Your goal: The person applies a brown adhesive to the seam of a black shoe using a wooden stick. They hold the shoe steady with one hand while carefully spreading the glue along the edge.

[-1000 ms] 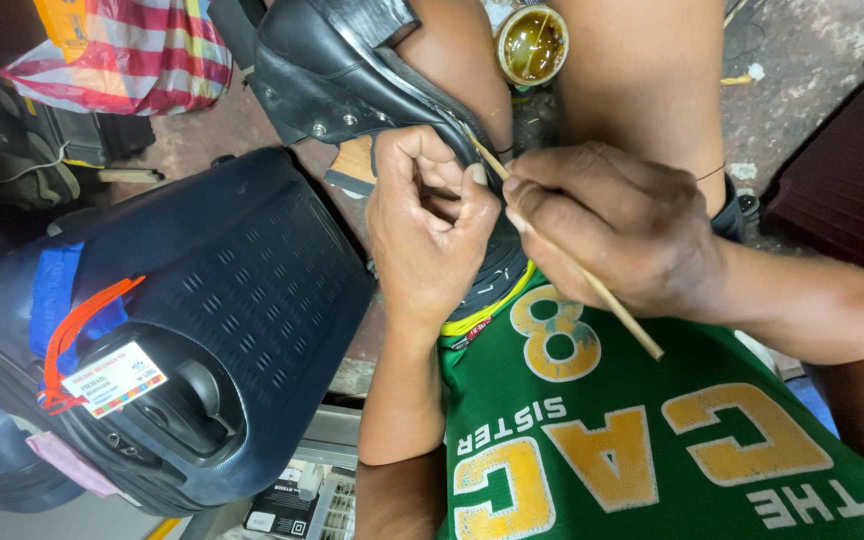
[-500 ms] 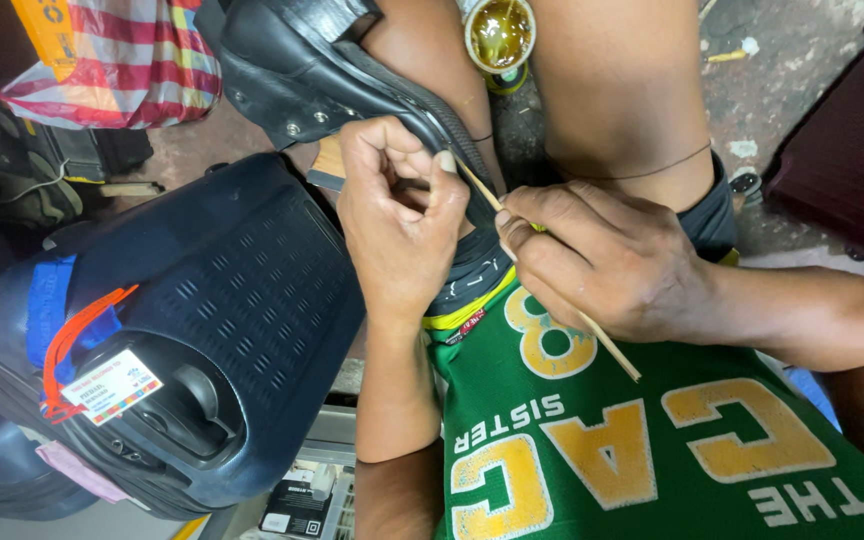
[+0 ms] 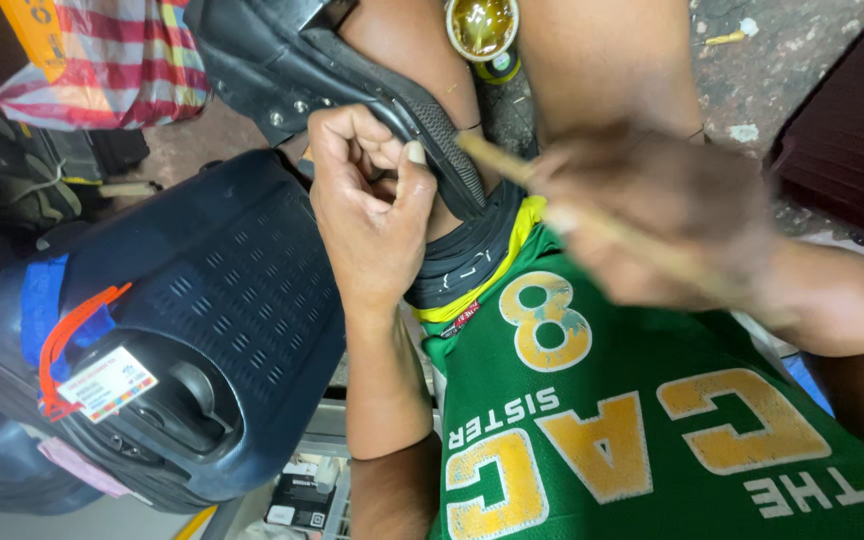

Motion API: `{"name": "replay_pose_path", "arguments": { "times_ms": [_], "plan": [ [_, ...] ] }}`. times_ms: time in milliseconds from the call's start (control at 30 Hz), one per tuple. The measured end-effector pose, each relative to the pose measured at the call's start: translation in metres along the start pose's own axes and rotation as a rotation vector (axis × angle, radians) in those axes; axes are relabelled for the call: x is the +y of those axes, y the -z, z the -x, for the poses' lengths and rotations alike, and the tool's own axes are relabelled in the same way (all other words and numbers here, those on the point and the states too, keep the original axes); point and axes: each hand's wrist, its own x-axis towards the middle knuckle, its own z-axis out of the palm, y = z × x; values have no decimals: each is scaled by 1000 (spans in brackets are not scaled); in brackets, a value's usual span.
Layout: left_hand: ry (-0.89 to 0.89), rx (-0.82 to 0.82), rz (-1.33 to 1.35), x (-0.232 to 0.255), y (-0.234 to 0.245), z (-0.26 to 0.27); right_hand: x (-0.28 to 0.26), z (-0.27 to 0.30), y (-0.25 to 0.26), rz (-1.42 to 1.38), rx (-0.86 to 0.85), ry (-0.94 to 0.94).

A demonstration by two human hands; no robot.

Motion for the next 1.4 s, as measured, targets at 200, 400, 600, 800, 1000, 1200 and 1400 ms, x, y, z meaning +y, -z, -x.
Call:
{"name": "replay_pose_path", "arguments": {
  "times_ms": [200,400,600,800,1000,1200,1400],
  "plan": [
    [-14,-16,-44,1,2,0,37,3,10,141,-34,-105],
    [-36,-24,-44,0,0,-1,78,-13,-15,431,45,123],
    [-27,-12,-40,0,-1,-1,107,-19,-50,568,-92,78],
    [-26,-18,-15,2,0,0,101,-26,-38,292,-110,-52],
    [2,-11,-41,4,-3,0,50,-32,8,-38,-139,-372],
    [-35,3,-77,4,-9,-3,26,-11,9,-347,112,-113],
    [-15,15,-80,5,-12,-2,20,-25,-12,-123,75,115]
  ]
}}
